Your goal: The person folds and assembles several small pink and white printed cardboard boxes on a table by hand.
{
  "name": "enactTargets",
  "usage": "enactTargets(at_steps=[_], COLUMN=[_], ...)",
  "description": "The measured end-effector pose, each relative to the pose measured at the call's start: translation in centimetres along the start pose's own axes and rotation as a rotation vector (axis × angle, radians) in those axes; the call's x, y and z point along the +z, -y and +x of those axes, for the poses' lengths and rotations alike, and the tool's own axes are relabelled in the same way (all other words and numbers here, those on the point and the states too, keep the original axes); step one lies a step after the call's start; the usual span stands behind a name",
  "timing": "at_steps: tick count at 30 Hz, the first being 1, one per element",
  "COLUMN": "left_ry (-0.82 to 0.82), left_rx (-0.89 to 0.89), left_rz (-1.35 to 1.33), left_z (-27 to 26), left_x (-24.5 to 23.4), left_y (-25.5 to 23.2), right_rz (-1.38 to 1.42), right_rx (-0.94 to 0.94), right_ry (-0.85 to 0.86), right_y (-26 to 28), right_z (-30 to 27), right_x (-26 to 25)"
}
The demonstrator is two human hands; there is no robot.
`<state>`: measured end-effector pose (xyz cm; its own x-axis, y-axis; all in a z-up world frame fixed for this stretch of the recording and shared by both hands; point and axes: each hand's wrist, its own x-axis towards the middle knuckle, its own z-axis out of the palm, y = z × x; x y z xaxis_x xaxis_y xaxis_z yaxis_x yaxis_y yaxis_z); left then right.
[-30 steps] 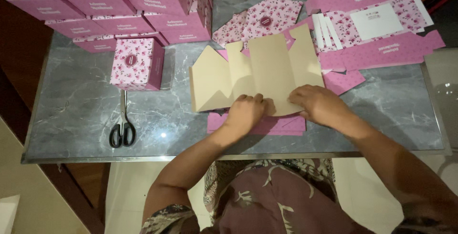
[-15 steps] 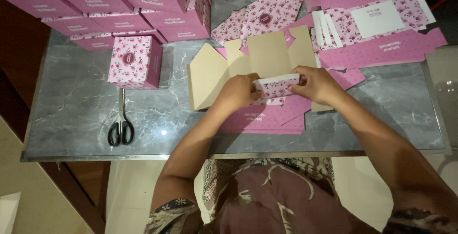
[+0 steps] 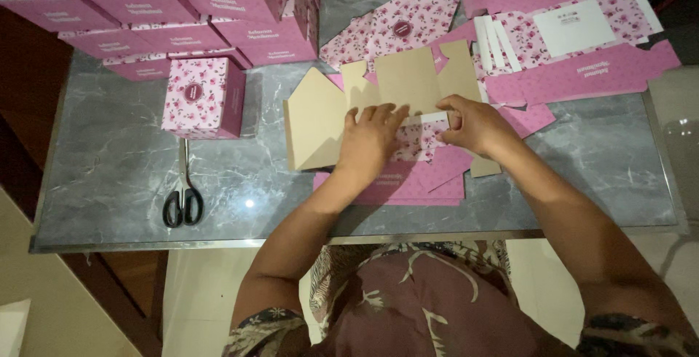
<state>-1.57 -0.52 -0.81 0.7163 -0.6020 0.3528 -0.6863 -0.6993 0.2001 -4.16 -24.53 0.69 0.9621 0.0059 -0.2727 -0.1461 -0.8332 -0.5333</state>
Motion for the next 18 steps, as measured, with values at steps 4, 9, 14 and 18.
enactTargets(at_steps=[4, 9, 14, 18], left_ry=[0.016, 0.17, 0.237, 0.379], left_rx=[-0.012, -0.053, -0.06, -0.019], left_rz=[0.009, -0.045, -0.349, -0.31], left_z=[-0.3, 0.2, 0.4, 0.5], left_x=[0.6, 0.0, -1.9, -2.8], left_y=[-1.0, -0.4, 1.2, 1.8], right_rz=[0.152, 0.334, -0.048, -0.426], right_rx=[-0.055, -0.228, -0.249, -0.341], right_ry=[-0.021, -0.35, -0.414, -0.448], right_y=[-1.9, -7.7, -9.2, -7.5], right_z=[-0.3, -3.5, -8.0, -10.3], right_x=[0.2, 0.2, 2.4, 4.1])
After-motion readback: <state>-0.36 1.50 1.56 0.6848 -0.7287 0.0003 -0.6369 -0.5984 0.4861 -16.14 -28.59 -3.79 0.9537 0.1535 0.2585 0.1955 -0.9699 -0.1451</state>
